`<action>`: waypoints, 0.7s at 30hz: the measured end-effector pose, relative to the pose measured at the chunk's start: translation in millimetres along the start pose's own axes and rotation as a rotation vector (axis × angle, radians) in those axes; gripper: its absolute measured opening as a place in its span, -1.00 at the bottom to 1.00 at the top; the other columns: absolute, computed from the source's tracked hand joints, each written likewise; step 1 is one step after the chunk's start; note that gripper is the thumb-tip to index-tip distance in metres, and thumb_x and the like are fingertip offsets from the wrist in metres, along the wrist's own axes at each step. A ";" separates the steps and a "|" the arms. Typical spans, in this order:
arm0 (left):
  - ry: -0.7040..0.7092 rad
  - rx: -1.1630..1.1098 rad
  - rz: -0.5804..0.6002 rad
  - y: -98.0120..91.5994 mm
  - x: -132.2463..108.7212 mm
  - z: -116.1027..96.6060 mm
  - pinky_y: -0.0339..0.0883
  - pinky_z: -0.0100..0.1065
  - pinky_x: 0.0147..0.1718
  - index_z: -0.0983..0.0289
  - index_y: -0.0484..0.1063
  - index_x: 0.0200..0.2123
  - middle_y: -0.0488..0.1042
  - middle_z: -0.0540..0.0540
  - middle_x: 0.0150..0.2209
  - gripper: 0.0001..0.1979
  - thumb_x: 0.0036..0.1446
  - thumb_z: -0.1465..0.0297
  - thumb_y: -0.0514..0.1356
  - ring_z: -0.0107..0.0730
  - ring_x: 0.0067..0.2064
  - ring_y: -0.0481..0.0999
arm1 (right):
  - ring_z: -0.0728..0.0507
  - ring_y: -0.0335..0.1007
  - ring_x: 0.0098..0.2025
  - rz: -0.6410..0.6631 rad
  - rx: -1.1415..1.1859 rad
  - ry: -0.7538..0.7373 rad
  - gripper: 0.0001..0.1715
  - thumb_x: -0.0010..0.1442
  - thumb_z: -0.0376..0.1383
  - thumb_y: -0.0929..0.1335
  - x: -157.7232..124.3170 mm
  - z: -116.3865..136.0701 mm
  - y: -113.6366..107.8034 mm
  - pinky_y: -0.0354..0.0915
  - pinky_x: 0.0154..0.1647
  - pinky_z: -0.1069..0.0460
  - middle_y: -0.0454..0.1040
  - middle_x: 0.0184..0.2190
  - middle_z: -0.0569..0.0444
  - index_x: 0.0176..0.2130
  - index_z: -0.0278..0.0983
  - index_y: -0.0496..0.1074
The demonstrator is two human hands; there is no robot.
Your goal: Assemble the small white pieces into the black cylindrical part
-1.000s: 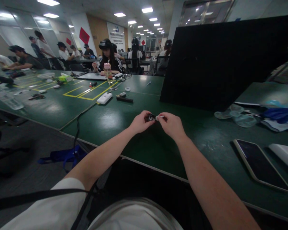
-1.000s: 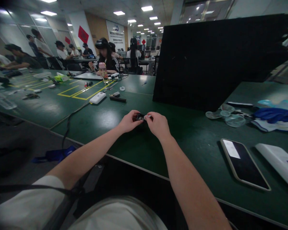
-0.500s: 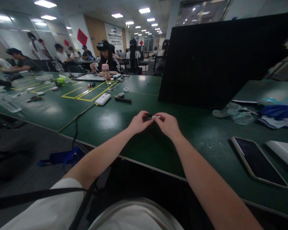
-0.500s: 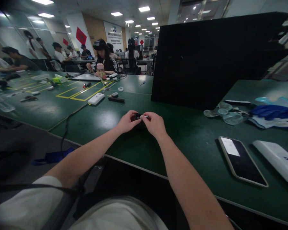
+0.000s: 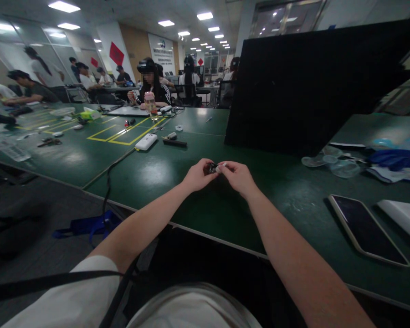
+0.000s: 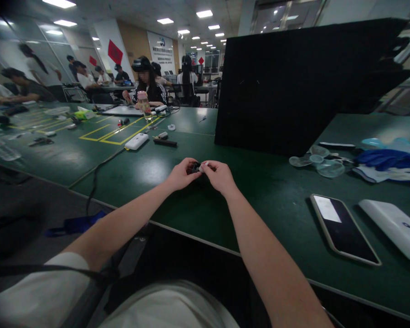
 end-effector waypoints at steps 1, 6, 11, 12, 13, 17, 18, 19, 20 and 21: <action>0.006 -0.007 0.011 0.9 -0.1 -0.6 0.48 -0.17 -0.13 0.22 0.37 0.05 0.59 0.13 -0.17 -0.51 0.07 0.26 0.38 -0.31 -0.23 0.58 | -0.19 0.52 -0.19 0.002 0.034 0.010 -0.70 0.27 -0.08 0.37 0.3 -1.5 0.6 0.39 -0.14 -0.10 0.62 -0.22 0.04 -0.16 -0.18 0.62; 0.007 -0.068 -0.039 -2.6 2.6 -1.2 0.46 -0.17 -0.10 0.24 0.37 0.05 0.57 0.16 -0.13 -0.53 0.11 0.24 0.36 -0.27 -0.16 0.58 | -0.22 0.51 -0.13 -0.127 -0.085 -0.053 -0.70 0.25 -0.08 0.39 -3.5 9.5 -8.1 0.38 -0.09 -0.14 0.62 -0.15 0.01 -0.13 -0.16 0.63; 0.003 -0.108 -0.063 -4.2 5.1 1.1 0.45 -0.17 -0.10 0.25 0.36 0.04 0.57 0.15 -0.15 -0.54 0.13 0.22 0.34 -0.27 -0.15 0.58 | -0.20 0.51 -0.16 -0.217 -0.052 -0.077 -0.66 0.29 -0.08 0.35 -6.3 16.5 -14.6 0.40 -0.14 -0.12 0.61 -0.14 -0.01 -0.09 -0.19 0.60; 0.004 -0.116 -0.060 -3.9 5.1 1.3 0.45 -0.17 -0.10 0.25 0.35 0.04 0.57 0.15 -0.14 -0.55 0.13 0.22 0.33 -0.27 -0.15 0.58 | -0.20 0.51 -0.18 -0.219 -0.051 -0.070 -0.66 0.30 -0.08 0.34 -6.1 15.6 -14.6 0.40 -0.16 -0.12 0.61 -0.15 0.00 -0.09 -0.19 0.60; 0.006 -0.122 -0.056 -3.6 5.1 1.5 0.45 -0.17 -0.10 0.25 0.35 0.04 0.57 0.15 -0.14 -0.55 0.13 0.22 0.34 -0.27 -0.16 0.58 | -0.19 0.51 -0.19 -0.213 -0.056 -0.063 -0.67 0.30 -0.09 0.34 -5.6 14.3 -14.2 0.40 -0.18 -0.12 0.61 -0.17 0.00 -0.09 -0.18 0.59; 0.003 -0.136 -0.032 -1.3 5.0 3.3 0.45 -0.15 -0.09 0.25 0.36 0.04 0.57 0.15 -0.14 -0.52 0.11 0.21 0.35 -0.27 -0.17 0.58 | -0.21 0.51 -0.20 -0.155 -0.081 -0.049 -0.72 0.27 -0.11 0.37 -2.6 8.6 -10.4 0.39 -0.16 -0.13 0.61 -0.20 0.02 -0.14 -0.18 0.61; 0.000 -0.142 -0.031 -0.9 5.1 4.1 0.45 -0.15 -0.09 0.25 0.36 0.04 0.57 0.15 -0.14 -0.52 0.10 0.21 0.36 -0.27 -0.17 0.58 | -0.22 0.52 -0.19 -0.149 -0.071 -0.048 -0.72 0.26 -0.11 0.38 -1.7 7.2 -10.1 0.38 -0.15 -0.13 0.62 -0.20 0.02 -0.15 -0.17 0.62; -0.003 -0.150 -0.032 -0.5 5.3 5.0 0.45 -0.15 -0.09 0.25 0.36 0.04 0.57 0.16 -0.14 -0.51 0.10 0.21 0.36 -0.27 -0.17 0.58 | -0.22 0.52 -0.18 -0.145 -0.056 -0.046 -0.72 0.25 -0.11 0.38 -0.9 5.7 -10.1 0.38 -0.13 -0.14 0.62 -0.20 0.02 -0.16 -0.17 0.62; -0.005 -0.158 -0.034 -0.1 5.5 5.9 0.45 -0.15 -0.09 0.25 0.36 0.04 0.57 0.16 -0.14 -0.51 0.10 0.21 0.37 -0.27 -0.17 0.58 | -0.23 0.52 -0.18 -0.143 -0.034 -0.042 -0.72 0.24 -0.10 0.39 -0.1 4.1 -10.2 0.38 -0.12 -0.14 0.62 -0.20 0.02 -0.16 -0.17 0.62; -0.007 -0.166 -0.035 0.2 5.8 6.6 0.45 -0.15 -0.09 0.25 0.36 0.04 0.57 0.16 -0.14 -0.51 0.10 0.21 0.37 -0.27 -0.17 0.58 | -0.23 0.52 -0.17 -0.135 -0.009 -0.036 -0.71 0.23 -0.10 0.40 0.7 2.5 -10.3 0.39 -0.12 -0.15 0.62 -0.20 0.02 -0.15 -0.17 0.63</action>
Point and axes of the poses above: each hand's wrist, its own x-axis towards the middle knuckle, its own y-axis out of the palm, z = x × y, the point moved 5 cm from there along x, towards the middle knuckle
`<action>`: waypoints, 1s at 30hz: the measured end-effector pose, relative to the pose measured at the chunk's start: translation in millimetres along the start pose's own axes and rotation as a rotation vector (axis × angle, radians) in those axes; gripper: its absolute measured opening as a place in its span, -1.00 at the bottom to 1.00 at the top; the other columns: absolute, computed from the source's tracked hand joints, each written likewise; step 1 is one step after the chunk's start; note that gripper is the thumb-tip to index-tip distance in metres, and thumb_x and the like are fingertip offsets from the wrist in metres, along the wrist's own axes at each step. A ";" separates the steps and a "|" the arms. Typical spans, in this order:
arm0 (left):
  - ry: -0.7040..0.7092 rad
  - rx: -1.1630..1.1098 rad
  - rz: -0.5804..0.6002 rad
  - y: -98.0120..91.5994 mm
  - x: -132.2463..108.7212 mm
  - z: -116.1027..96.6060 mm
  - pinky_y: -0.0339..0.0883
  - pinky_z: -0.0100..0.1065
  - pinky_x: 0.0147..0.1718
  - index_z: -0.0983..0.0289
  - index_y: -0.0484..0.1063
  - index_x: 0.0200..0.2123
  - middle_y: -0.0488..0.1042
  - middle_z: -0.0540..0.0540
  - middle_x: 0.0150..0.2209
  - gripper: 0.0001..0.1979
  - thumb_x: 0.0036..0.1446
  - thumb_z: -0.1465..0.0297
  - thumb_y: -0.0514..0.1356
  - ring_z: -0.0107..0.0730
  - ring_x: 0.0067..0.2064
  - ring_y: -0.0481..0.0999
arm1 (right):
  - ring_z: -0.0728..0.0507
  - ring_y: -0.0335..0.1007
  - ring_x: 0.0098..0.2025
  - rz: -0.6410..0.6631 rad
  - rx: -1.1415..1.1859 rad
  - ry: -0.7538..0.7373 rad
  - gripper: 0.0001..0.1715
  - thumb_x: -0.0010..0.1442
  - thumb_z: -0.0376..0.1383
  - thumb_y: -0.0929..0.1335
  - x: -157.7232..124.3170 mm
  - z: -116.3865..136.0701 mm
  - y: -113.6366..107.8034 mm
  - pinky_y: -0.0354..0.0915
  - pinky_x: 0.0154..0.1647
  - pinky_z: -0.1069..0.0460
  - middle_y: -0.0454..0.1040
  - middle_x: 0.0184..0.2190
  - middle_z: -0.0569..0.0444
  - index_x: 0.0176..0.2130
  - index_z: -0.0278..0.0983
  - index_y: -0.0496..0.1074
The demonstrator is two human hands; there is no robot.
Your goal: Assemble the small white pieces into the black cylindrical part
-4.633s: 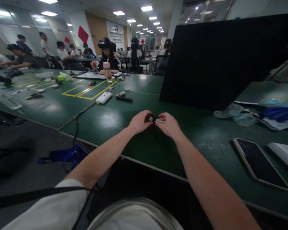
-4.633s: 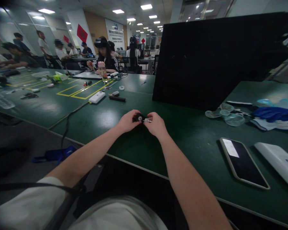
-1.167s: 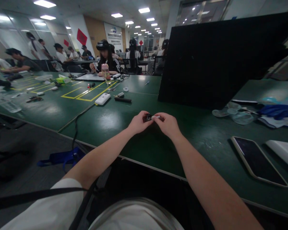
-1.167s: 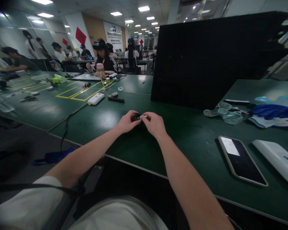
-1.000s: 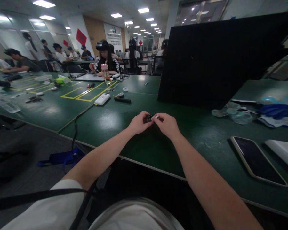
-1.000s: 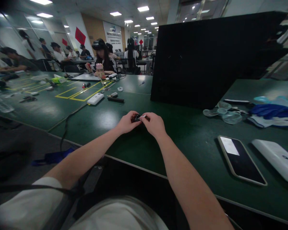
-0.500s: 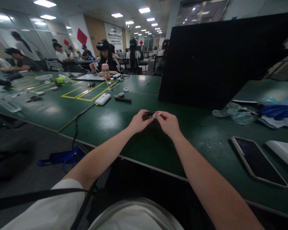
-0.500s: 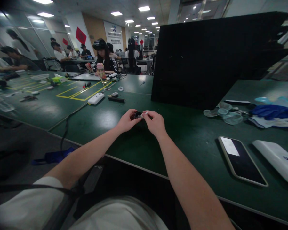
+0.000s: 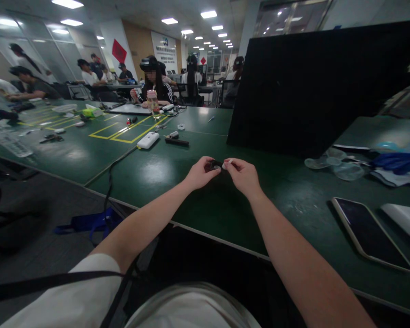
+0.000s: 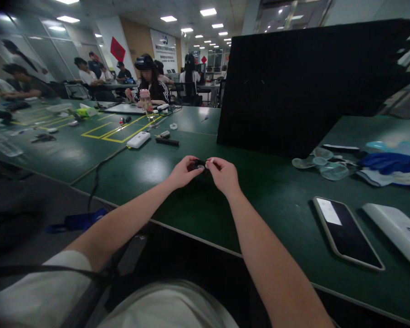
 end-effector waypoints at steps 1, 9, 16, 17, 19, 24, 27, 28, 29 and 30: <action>-0.001 -0.007 0.001 0.2 0.2 0.6 0.45 -0.15 -0.10 0.25 0.36 0.04 0.57 0.16 -0.14 -0.52 0.10 0.22 0.37 -0.27 -0.17 0.58 | -0.23 0.53 -0.17 0.011 0.028 0.009 -0.71 0.22 -0.09 0.40 0.7 -1.6 0.3 0.39 -0.12 -0.15 0.62 -0.20 0.02 -0.14 -0.17 0.63; 0.005 -0.045 -0.001 -1.6 -1.0 -4.8 0.44 -0.19 -0.09 0.26 0.35 0.03 0.56 0.16 -0.11 -0.55 0.12 0.25 0.35 -0.27 -0.13 0.57 | -0.19 0.52 -0.11 0.055 0.375 0.119 -0.68 0.15 -0.10 0.46 0.7 -6.2 6.2 0.45 -0.04 -0.16 0.61 -0.17 -0.01 -0.15 -0.23 0.59; -0.001 0.010 0.017 -0.7 -4.1 -8.7 0.44 -0.16 -0.09 0.25 0.36 0.03 0.56 0.15 -0.12 -0.52 0.09 0.24 0.37 -0.27 -0.14 0.57 | -0.21 0.52 -0.11 0.057 0.039 0.022 -0.72 0.20 -0.13 0.43 -5.1 7.6 2.2 0.42 -0.01 -0.20 0.61 -0.15 0.01 -0.12 -0.18 0.62; -0.005 0.003 0.015 -0.5 -3.9 -8.7 0.45 -0.16 -0.08 0.26 0.36 0.03 0.55 0.16 -0.12 -0.52 0.09 0.24 0.37 -0.26 -0.13 0.57 | -0.22 0.52 -0.09 0.067 0.053 0.020 -0.71 0.20 -0.14 0.44 -4.6 7.8 1.6 0.42 0.00 -0.20 0.61 -0.14 0.00 -0.11 -0.19 0.62; -0.014 -0.012 0.010 -0.1 -3.5 -8.3 0.45 -0.14 -0.07 0.26 0.36 0.04 0.55 0.16 -0.11 -0.52 0.09 0.25 0.37 -0.26 -0.12 0.57 | -0.22 0.53 -0.07 0.106 0.119 0.048 -0.70 0.18 -0.15 0.46 -2.8 5.4 1.0 0.44 0.01 -0.20 0.62 -0.12 -0.01 -0.09 -0.19 0.62; -0.022 -0.011 0.025 2.4 -1.9 -5.7 0.45 -0.11 -0.05 0.26 0.36 0.05 0.56 0.17 -0.11 -0.52 0.10 0.27 0.37 -0.26 -0.13 0.57 | -0.23 0.54 -0.05 0.197 0.309 0.187 -0.63 0.11 -0.14 0.51 0.5 -7.4 -0.6 0.48 -0.04 -0.20 0.62 -0.08 -0.03 -0.06 -0.17 0.63; -0.013 -0.005 0.026 3.2 -0.8 -4.1 0.44 -0.10 -0.04 0.27 0.36 0.05 0.56 0.18 -0.10 -0.52 0.10 0.27 0.37 -0.25 -0.11 0.57 | -0.23 0.54 -0.05 0.207 0.346 0.217 -0.60 0.08 -0.11 0.53 1.2 -11.4 -1.6 0.48 -0.03 -0.20 0.62 -0.08 -0.04 -0.07 -0.18 0.63; -0.013 -0.007 0.028 3.4 -0.5 -3.6 0.44 -0.09 -0.03 0.27 0.36 0.05 0.55 0.18 -0.09 -0.52 0.10 0.27 0.37 -0.25 -0.10 0.57 | -0.23 0.54 -0.05 0.211 0.353 0.222 -0.59 0.08 -0.11 0.54 1.3 -12.0 -1.6 0.48 -0.03 -0.20 0.62 -0.08 -0.04 -0.08 -0.17 0.64; -0.014 -0.011 0.030 3.6 -0.3 -3.1 0.44 -0.08 -0.03 0.27 0.36 0.05 0.55 0.18 -0.09 -0.52 0.09 0.28 0.37 -0.25 -0.10 0.56 | -0.23 0.54 -0.04 0.217 0.362 0.227 -0.59 0.07 -0.11 0.54 1.3 -12.2 -1.6 0.48 -0.03 -0.20 0.62 -0.08 -0.04 -0.08 -0.17 0.64; -0.018 -0.015 0.033 3.6 -0.2 -2.7 0.44 -0.08 -0.02 0.27 0.36 0.05 0.55 0.19 -0.09 -0.52 0.09 0.28 0.37 -0.25 -0.10 0.56 | -0.24 0.54 -0.03 0.223 0.376 0.235 -0.59 0.06 -0.11 0.54 1.1 -12.3 -1.5 0.47 -0.02 -0.20 0.62 -0.07 -0.04 -0.08 -0.18 0.64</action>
Point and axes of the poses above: each hand's wrist, its own x-axis towards the middle knuckle, its own y-axis out of the palm, z = x × y, the point moved 5 cm from there along x, towards the middle knuckle
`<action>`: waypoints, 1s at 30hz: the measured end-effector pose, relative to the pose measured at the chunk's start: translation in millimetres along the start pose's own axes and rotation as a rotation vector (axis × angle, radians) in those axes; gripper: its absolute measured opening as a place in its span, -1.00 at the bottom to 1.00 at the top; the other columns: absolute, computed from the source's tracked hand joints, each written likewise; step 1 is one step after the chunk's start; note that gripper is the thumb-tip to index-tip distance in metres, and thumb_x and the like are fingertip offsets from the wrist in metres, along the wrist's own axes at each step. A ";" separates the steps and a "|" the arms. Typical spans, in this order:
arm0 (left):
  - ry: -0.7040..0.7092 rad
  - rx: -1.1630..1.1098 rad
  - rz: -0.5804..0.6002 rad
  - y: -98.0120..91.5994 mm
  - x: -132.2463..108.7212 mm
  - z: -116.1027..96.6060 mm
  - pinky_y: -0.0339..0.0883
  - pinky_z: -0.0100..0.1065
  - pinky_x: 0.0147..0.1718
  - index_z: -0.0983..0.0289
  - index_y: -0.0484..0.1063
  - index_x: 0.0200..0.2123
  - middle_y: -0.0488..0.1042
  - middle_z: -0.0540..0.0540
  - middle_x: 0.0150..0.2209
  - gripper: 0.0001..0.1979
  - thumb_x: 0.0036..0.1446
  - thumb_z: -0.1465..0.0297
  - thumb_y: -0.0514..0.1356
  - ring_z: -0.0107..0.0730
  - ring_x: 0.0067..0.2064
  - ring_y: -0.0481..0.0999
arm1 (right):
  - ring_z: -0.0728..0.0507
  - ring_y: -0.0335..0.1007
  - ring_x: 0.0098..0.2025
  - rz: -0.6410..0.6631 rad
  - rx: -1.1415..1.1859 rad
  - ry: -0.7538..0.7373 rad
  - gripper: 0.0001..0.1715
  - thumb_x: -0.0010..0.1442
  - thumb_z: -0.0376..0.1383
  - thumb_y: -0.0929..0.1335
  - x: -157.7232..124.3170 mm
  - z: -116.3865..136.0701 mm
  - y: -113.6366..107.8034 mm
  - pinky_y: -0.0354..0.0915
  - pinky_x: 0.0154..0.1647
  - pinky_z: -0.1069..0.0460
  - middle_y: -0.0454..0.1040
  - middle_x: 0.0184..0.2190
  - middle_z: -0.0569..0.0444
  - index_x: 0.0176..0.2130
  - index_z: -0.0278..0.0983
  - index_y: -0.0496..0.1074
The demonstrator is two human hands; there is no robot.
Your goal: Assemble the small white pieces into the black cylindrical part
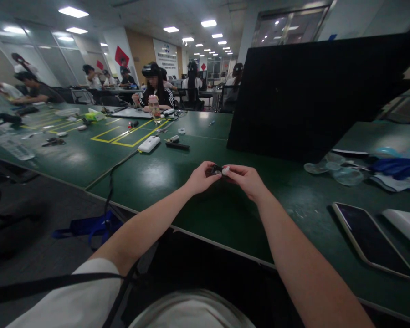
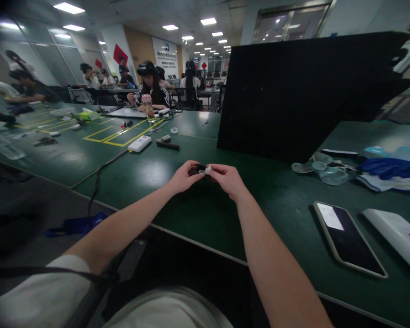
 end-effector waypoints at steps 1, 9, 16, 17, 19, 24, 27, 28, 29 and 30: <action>-0.003 -0.005 0.002 0.0 0.0 0.1 0.44 -0.07 -0.02 0.27 0.36 0.05 0.55 0.19 -0.09 -0.51 0.09 0.28 0.37 -0.25 -0.10 0.56 | -0.24 0.53 -0.02 0.006 0.017 0.008 -0.58 0.06 -0.12 0.55 -0.2 0.0 0.0 0.47 -0.01 -0.21 0.61 -0.06 -0.05 -0.08 -0.18 0.64; 0.004 -0.025 0.021 -0.4 -1.3 -5.0 0.44 -0.11 -0.04 0.25 0.34 0.06 0.55 0.18 -0.08 -0.52 0.11 0.27 0.36 -0.26 -0.10 0.56 | -0.24 0.53 -0.02 -0.021 0.062 0.053 -0.61 0.04 -0.12 0.55 -0.2 -0.5 -5.0 0.47 -0.07 -0.18 0.59 -0.06 -0.04 -0.13 -0.19 0.61; -0.009 -0.011 0.012 -2.0 -1.5 -7.9 0.43 -0.09 -0.01 0.25 0.34 0.06 0.55 0.18 -0.08 -0.51 0.10 0.29 0.37 -0.25 -0.07 0.55 | -0.25 0.55 -0.06 -0.138 -0.009 0.017 -0.72 0.11 -0.12 0.48 4.8 -5.5 -17.6 0.48 -0.13 -0.17 0.61 -0.13 -0.06 -0.21 -0.22 0.59; -0.013 0.002 0.004 -2.9 -1.8 -8.3 0.42 -0.09 0.00 0.25 0.35 0.07 0.54 0.18 -0.06 -0.51 0.10 0.28 0.37 -0.23 -0.06 0.55 | -0.25 0.54 -0.05 -0.160 -0.027 -0.001 -0.73 0.14 -0.12 0.46 4.8 -4.7 -19.7 0.48 -0.13 -0.16 0.61 -0.11 -0.06 -0.19 -0.21 0.59; -0.020 0.030 -0.002 -4.2 -2.4 -8.9 0.42 -0.07 0.01 0.24 0.35 0.07 0.54 0.19 -0.05 -0.50 0.11 0.25 0.36 -0.22 -0.05 0.55 | -0.25 0.52 -0.02 -0.185 -0.071 -0.064 -0.67 0.17 -0.14 0.44 2.8 0.9 -21.1 0.48 -0.13 -0.16 0.59 -0.04 -0.05 -0.08 -0.18 0.58; -0.030 0.019 0.051 -0.4 -2.8 -5.9 0.45 -0.11 -0.08 0.26 0.36 0.05 0.56 0.17 -0.10 -0.51 0.11 0.21 0.36 -0.25 -0.13 0.56 | -0.23 0.48 0.00 -0.084 -0.367 -0.298 -0.53 0.16 -0.16 0.45 -10.3 28.5 -0.2 0.46 -0.13 -0.14 0.52 0.07 -0.02 0.07 -0.12 0.54; -0.038 0.008 0.040 0.7 -2.5 -3.5 0.45 -0.13 -0.07 0.26 0.37 0.04 0.57 0.16 -0.13 -0.52 0.10 0.22 0.37 -0.27 -0.15 0.56 | -0.22 0.50 -0.07 -0.062 -0.567 -0.353 -0.72 0.20 -0.16 0.42 -13.8 34.8 10.6 0.44 -0.15 -0.14 0.56 -0.02 -0.01 -0.09 -0.13 0.62; -0.041 0.011 0.028 0.4 -2.5 -3.0 0.44 -0.13 -0.06 0.26 0.38 0.03 0.57 0.16 -0.14 -0.53 0.10 0.23 0.37 -0.28 -0.15 0.56 | -0.22 0.50 -0.10 -0.079 -0.600 -0.350 -0.76 0.21 -0.17 0.41 -13.0 34.1 10.6 0.43 -0.14 -0.14 0.58 -0.07 0.00 -0.14 -0.13 0.63; -0.043 0.016 0.017 0.0 -2.5 -2.6 0.44 -0.12 -0.05 0.26 0.39 0.03 0.57 0.15 -0.14 -0.53 0.09 0.24 0.38 -0.28 -0.16 0.56 | -0.22 0.51 -0.12 -0.102 -0.613 -0.339 -0.78 0.21 -0.16 0.41 -11.6 32.2 9.0 0.43 -0.13 -0.15 0.59 -0.12 0.01 -0.18 -0.14 0.64; -0.042 0.021 0.009 -0.3 -2.4 -2.5 0.44 -0.12 -0.04 0.25 0.39 0.03 0.57 0.15 -0.14 -0.53 0.09 0.24 0.38 -0.28 -0.16 0.56 | -0.22 0.52 -0.13 -0.122 -0.605 -0.323 -0.78 0.21 -0.15 0.41 -9.7 29.4 6.5 0.42 -0.11 -0.15 0.61 -0.15 0.02 -0.19 -0.14 0.64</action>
Point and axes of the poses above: each hand's wrist, its own x-axis towards the middle knuckle, its own y-axis out of the palm, z = x × y, the point moved 5 cm from there along x, towards the middle knuckle
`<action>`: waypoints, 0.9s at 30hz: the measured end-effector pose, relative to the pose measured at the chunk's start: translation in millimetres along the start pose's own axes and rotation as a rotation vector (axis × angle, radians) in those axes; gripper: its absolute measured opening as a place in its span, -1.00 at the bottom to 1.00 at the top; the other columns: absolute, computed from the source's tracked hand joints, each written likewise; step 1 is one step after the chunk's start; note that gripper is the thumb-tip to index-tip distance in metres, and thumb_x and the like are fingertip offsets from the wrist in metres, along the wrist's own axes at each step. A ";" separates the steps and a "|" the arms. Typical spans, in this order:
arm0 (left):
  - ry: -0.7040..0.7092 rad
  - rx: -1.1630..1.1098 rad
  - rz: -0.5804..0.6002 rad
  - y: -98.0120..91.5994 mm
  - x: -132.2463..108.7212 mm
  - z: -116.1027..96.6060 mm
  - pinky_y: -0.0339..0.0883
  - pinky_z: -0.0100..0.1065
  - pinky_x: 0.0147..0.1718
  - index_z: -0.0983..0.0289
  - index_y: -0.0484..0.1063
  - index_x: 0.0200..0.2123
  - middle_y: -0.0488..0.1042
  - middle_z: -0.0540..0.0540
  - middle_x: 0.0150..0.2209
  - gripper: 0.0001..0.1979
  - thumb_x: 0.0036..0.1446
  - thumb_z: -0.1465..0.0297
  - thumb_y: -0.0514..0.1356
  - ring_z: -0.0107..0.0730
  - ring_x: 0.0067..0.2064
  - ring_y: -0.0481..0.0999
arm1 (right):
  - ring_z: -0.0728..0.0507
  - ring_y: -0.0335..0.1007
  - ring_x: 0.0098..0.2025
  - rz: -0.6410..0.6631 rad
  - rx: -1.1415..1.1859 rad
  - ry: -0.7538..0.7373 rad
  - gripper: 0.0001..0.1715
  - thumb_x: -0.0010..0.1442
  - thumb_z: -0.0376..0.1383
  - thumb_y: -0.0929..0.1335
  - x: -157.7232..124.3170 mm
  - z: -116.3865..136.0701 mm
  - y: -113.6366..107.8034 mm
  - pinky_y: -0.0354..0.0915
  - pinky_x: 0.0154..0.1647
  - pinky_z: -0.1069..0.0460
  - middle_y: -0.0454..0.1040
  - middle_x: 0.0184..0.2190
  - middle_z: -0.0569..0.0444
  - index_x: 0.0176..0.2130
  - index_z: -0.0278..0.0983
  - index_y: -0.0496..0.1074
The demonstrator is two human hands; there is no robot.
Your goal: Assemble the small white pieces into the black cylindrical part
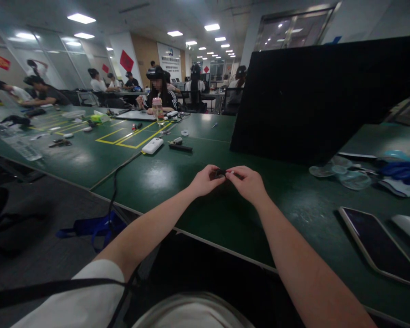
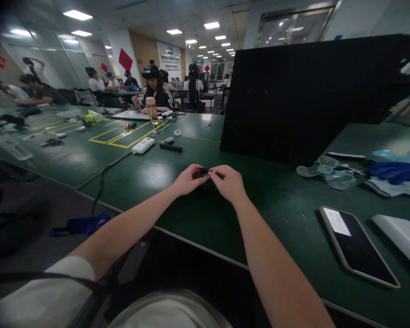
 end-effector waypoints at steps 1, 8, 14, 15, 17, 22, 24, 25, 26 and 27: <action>0.003 0.005 -0.005 -0.2 0.1 0.0 0.44 -0.11 -0.04 0.25 0.39 0.03 0.56 0.15 -0.14 -0.53 0.09 0.24 0.38 -0.28 -0.16 0.56 | -0.22 0.53 -0.13 -0.016 0.025 0.026 -0.76 0.21 -0.13 0.41 0.9 -4.8 -0.3 0.42 -0.10 -0.16 0.62 -0.17 0.02 -0.18 -0.14 0.64; 0.045 0.043 -0.007 -2.1 -0.1 -1.6 0.46 -0.10 -0.07 0.25 0.34 0.06 0.56 0.17 -0.11 -0.50 0.11 0.22 0.36 -0.24 -0.13 0.57 | -0.23 0.55 -0.17 -0.035 0.159 0.127 -0.69 0.19 -0.06 0.42 1.2 -20.1 2.3 0.43 -0.11 -0.17 0.64 -0.20 0.06 -0.14 -0.12 0.65; 0.033 0.047 0.014 -1.6 -1.7 -3.5 0.46 -0.12 -0.09 0.26 0.34 0.06 0.56 0.18 -0.11 -0.49 0.10 0.22 0.36 -0.27 -0.15 0.57 | -0.22 0.54 -0.19 0.023 0.000 0.074 -0.74 0.21 -0.11 0.41 0.7 -11.5 4.7 0.42 -0.15 -0.15 0.64 -0.20 0.04 -0.17 -0.13 0.65; 0.030 0.032 0.019 -1.0 -1.8 -3.6 0.46 -0.12 -0.09 0.26 0.34 0.06 0.56 0.18 -0.10 -0.49 0.10 0.22 0.37 -0.28 -0.16 0.57 | -0.21 0.54 -0.16 0.027 -0.012 0.055 -0.75 0.21 -0.12 0.41 0.7 -10.1 5.0 0.42 -0.13 -0.15 0.64 -0.17 0.04 -0.18 -0.13 0.65; 0.021 0.003 0.034 0.5 -2.1 -3.2 0.46 -0.13 -0.09 0.25 0.34 0.06 0.56 0.17 -0.10 -0.48 0.08 0.23 0.38 -0.29 -0.16 0.57 | -0.21 0.53 -0.14 0.045 -0.028 0.041 -0.78 0.21 -0.14 0.41 0.1 -9.0 6.1 0.41 -0.11 -0.14 0.62 -0.14 0.05 -0.20 -0.14 0.64; 0.035 0.012 0.051 1.3 -3.1 -3.3 0.46 -0.12 -0.08 0.26 0.35 0.06 0.55 0.18 -0.09 -0.50 0.10 0.25 0.37 -0.26 -0.13 0.57 | -0.19 0.52 -0.21 0.103 0.031 0.146 -0.76 0.20 -0.13 0.42 -2.3 -13.2 8.6 0.42 -0.21 -0.11 0.63 -0.20 0.04 -0.18 -0.15 0.64; 0.047 0.013 0.046 1.2 -2.4 -3.0 0.45 -0.10 -0.06 0.27 0.35 0.07 0.55 0.19 -0.08 -0.50 0.10 0.24 0.36 -0.25 -0.12 0.57 | -0.18 0.53 -0.23 0.099 0.076 0.153 -0.75 0.20 -0.12 0.43 -1.9 -13.3 7.9 0.41 -0.22 -0.09 0.63 -0.23 0.04 -0.18 -0.16 0.64; 0.046 0.002 0.041 1.4 -1.6 -2.3 0.45 -0.10 -0.05 0.27 0.34 0.07 0.55 0.19 -0.09 -0.49 0.10 0.24 0.37 -0.25 -0.11 0.56 | -0.18 0.53 -0.23 0.085 0.101 0.150 -0.74 0.19 -0.11 0.43 -1.3 -13.0 6.8 0.41 -0.21 -0.09 0.63 -0.24 0.04 -0.19 -0.17 0.64; 0.043 -0.015 0.035 1.7 -0.6 -1.1 0.44 -0.10 -0.04 0.28 0.34 0.07 0.54 0.19 -0.09 -0.49 0.10 0.25 0.37 -0.25 -0.10 0.56 | -0.18 0.53 -0.24 0.067 0.127 0.146 -0.73 0.19 -0.09 0.43 -0.7 -12.8 5.7 0.41 -0.20 -0.09 0.63 -0.26 0.04 -0.20 -0.18 0.64; 0.037 -0.036 0.031 2.3 0.5 0.3 0.44 -0.09 -0.03 0.29 0.34 0.07 0.54 0.19 -0.09 -0.49 0.09 0.27 0.37 -0.25 -0.10 0.55 | -0.18 0.53 -0.24 0.052 0.152 0.143 -0.71 0.19 -0.08 0.43 -0.1 -12.6 4.6 0.41 -0.19 -0.09 0.63 -0.27 0.03 -0.22 -0.20 0.64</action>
Point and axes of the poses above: each hand's wrist, its own x-axis towards the middle knuckle, its own y-axis out of the palm, z = x × y, the point moved 5 cm from there along x, towards the middle knuckle
